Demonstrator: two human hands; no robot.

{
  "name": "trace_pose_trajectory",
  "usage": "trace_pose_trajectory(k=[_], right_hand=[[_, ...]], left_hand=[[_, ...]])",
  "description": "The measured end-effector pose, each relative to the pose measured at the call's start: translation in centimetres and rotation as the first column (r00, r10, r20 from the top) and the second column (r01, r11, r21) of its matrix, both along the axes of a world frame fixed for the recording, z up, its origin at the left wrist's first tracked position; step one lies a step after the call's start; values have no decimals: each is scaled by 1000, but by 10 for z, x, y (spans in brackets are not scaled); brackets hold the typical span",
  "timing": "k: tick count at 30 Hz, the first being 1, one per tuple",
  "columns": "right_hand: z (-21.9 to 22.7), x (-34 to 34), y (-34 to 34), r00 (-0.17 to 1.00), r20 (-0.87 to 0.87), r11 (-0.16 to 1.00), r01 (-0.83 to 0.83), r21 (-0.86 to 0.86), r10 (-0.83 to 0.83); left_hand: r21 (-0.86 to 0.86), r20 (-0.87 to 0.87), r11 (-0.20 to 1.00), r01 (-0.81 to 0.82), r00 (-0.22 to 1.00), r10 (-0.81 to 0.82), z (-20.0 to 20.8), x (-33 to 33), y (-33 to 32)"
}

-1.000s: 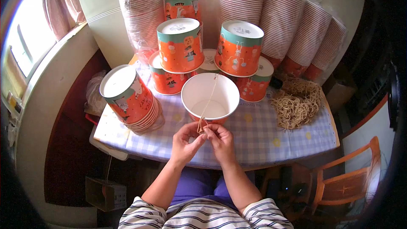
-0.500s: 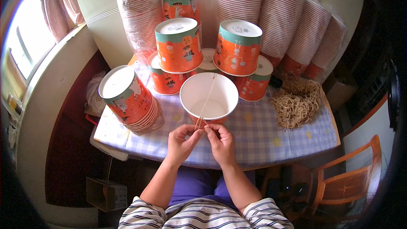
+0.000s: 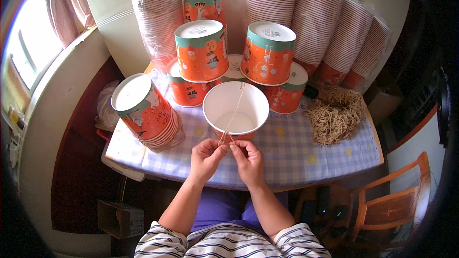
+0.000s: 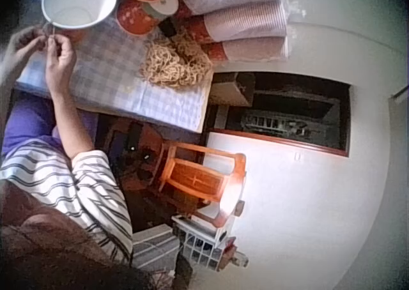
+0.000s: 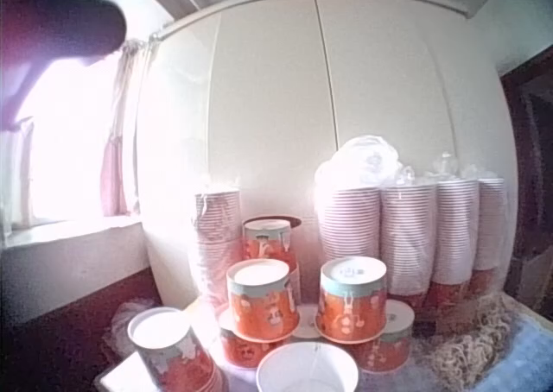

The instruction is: Tying string to paper bowls and stacking them at a packaging station.

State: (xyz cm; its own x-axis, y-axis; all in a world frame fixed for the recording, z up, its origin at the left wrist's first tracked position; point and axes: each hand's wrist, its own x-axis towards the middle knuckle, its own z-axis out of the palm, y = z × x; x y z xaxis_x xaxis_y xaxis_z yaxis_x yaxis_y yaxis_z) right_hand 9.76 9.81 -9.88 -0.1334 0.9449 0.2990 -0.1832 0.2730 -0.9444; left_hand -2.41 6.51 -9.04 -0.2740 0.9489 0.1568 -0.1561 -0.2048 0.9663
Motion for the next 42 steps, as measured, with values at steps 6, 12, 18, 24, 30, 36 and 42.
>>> trace_pose_trajectory(k=[6,12,18,24,30,36,42], right_hand=[[-2,-1,1,997,-77,998,-9,-56,5],[2,2,0,996,-74,993,-50,-105,43],[4,3,0,996,-68,991,-57,-117,50],[2,2,-1,993,-99,990,-77,-120,65],[0,-2,-1,981,-181,985,-99,-142,73],[-2,-4,-1,990,-110,987,-107,-123,93],[-2,-4,0,995,-86,995,-64,-82,56]], left_hand=[[-31,115,999,41,993,-38,2,-5,0],[-33,229,998,58,972,-49,-3,-9,-4],[22,149,999,34,988,-37,2,-4,-7],[3,51,1000,-28,998,28,3,-1,-5],[-8,21,999,-50,999,50,1,1,-6],[14,51,999,-52,997,51,1,3,-6],[7,22,998,-58,998,58,-2,3,-5]])
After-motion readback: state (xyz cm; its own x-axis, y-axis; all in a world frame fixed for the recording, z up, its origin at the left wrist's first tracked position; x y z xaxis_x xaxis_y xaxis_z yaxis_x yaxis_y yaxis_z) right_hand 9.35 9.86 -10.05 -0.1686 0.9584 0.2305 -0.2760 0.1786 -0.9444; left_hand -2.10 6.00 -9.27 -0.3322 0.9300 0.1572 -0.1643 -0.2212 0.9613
